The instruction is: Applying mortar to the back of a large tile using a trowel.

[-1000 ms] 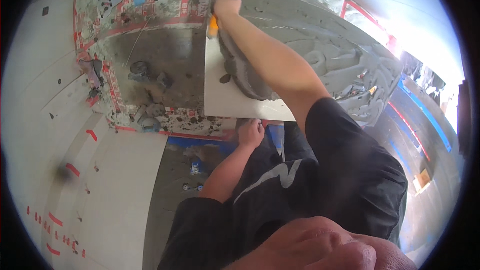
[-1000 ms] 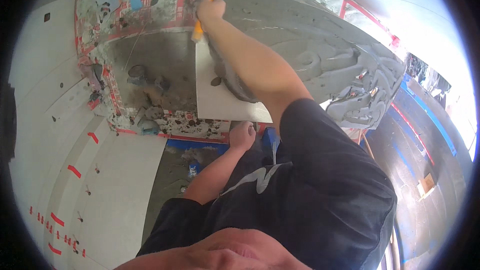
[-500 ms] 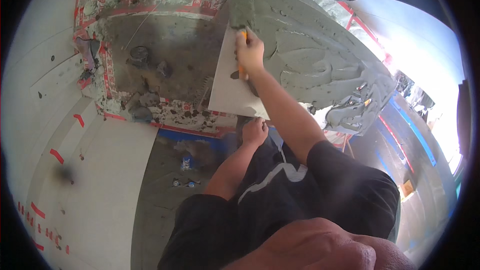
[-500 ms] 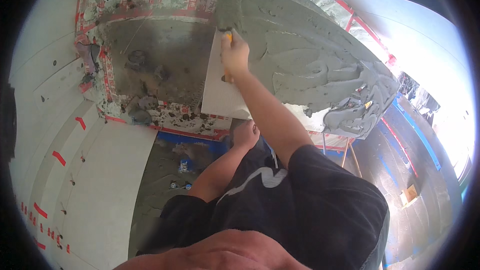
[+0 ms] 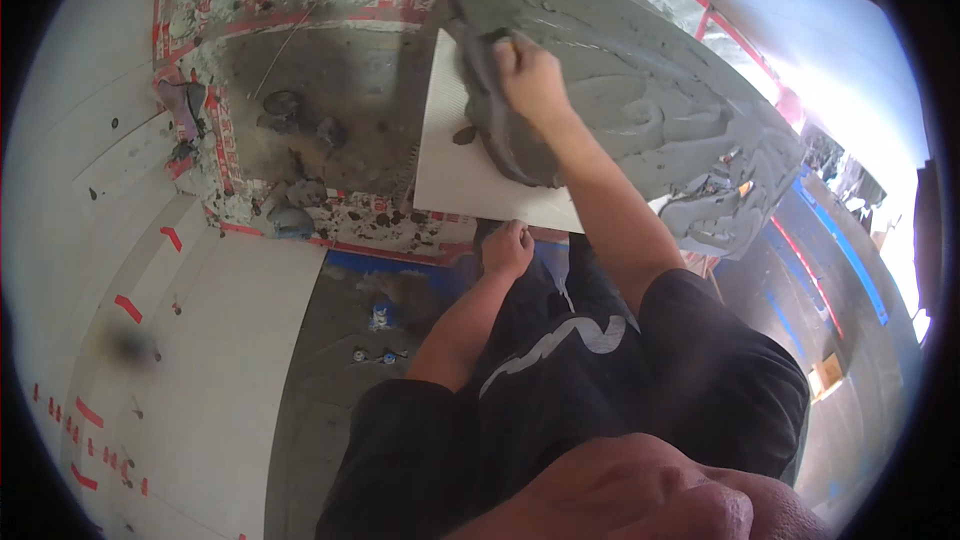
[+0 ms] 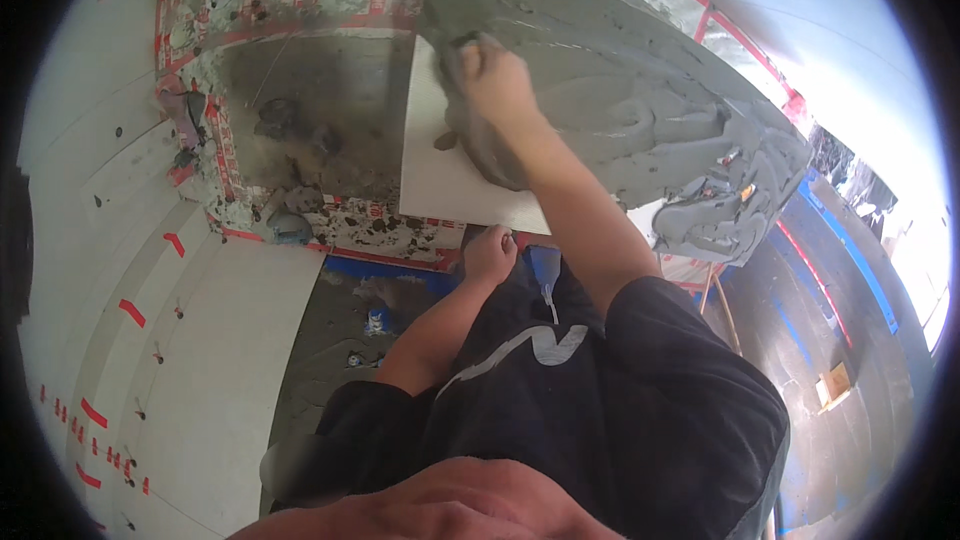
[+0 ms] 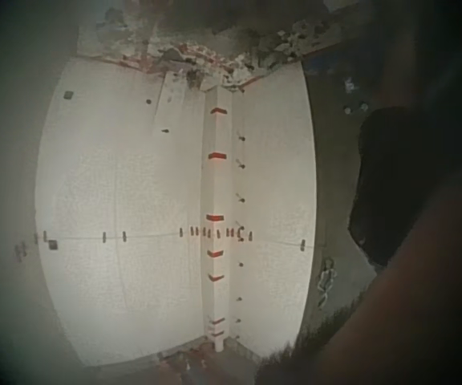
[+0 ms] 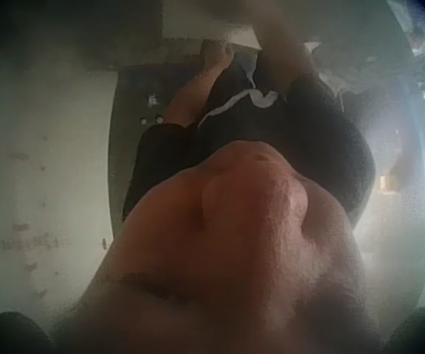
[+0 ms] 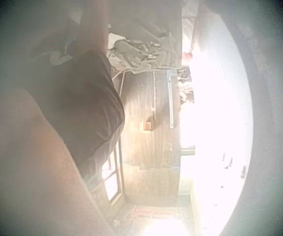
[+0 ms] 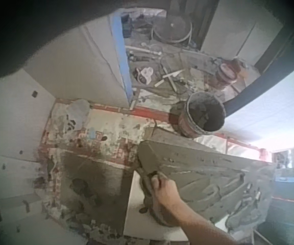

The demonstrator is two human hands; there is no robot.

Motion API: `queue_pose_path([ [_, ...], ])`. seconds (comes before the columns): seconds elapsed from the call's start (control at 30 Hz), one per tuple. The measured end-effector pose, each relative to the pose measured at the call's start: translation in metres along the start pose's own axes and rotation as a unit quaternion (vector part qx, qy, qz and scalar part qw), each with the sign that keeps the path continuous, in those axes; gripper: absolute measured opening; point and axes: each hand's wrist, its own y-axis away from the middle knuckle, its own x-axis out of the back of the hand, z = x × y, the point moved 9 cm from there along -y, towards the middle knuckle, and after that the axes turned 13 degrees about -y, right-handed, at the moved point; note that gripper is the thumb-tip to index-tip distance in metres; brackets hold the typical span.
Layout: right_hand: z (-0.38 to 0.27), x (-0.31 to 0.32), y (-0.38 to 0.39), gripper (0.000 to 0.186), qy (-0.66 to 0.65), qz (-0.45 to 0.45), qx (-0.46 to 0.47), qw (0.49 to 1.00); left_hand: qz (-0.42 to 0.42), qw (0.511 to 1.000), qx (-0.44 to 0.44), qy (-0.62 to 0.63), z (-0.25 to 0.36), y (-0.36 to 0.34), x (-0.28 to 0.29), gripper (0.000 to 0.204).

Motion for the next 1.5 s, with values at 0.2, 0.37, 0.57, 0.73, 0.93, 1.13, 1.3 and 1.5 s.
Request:
queue_pose_path([
  [0.2, 0.097, 0.151, 0.019, 0.035, 0.069, 0.008, -0.065, 0.996, 0.011, 0.999, -0.026, -0.036, 0.019, -0.007, -0.005, 0.014],
  [0.37, 0.194, 0.271, 0.065, 0.040, 0.120, 0.032, -0.105, 0.987, -0.005, 0.995, -0.057, -0.080, 0.048, 0.004, -0.018, 0.015],
  [0.57, 0.302, 0.438, 0.120, 0.043, 0.089, 0.077, -0.177, 0.977, -0.049, 0.988, -0.053, -0.135, 0.077, 0.001, -0.040, 0.016],
  [0.73, 0.375, 0.523, 0.168, 0.035, -0.038, 0.173, -0.291, 0.940, -0.051, 0.979, -0.047, -0.190, 0.091, 0.006, -0.054, 0.018],
  [0.93, 0.378, 0.386, 0.177, 0.026, -0.190, 0.227, -0.247, 0.923, -0.080, 0.967, -0.065, -0.233, 0.104, 0.008, -0.069, 0.023],
  [1.13, 0.348, 0.415, 0.181, 0.036, -0.006, -0.015, -0.128, 0.992, -0.075, 0.916, -0.110, -0.378, 0.127, 0.015, -0.074, 0.034],
  [1.3, 0.408, 0.582, 0.235, 0.046, 0.119, 0.063, -0.241, 0.961, -0.169, 0.917, 0.054, -0.357, 0.077, 0.027, -0.069, 0.061],
  [1.5, 0.492, 0.577, 0.297, 0.041, -0.429, 0.264, -0.385, 0.773, -0.254, 0.908, 0.074, -0.325, 0.094, 0.046, -0.086, 0.080],
])
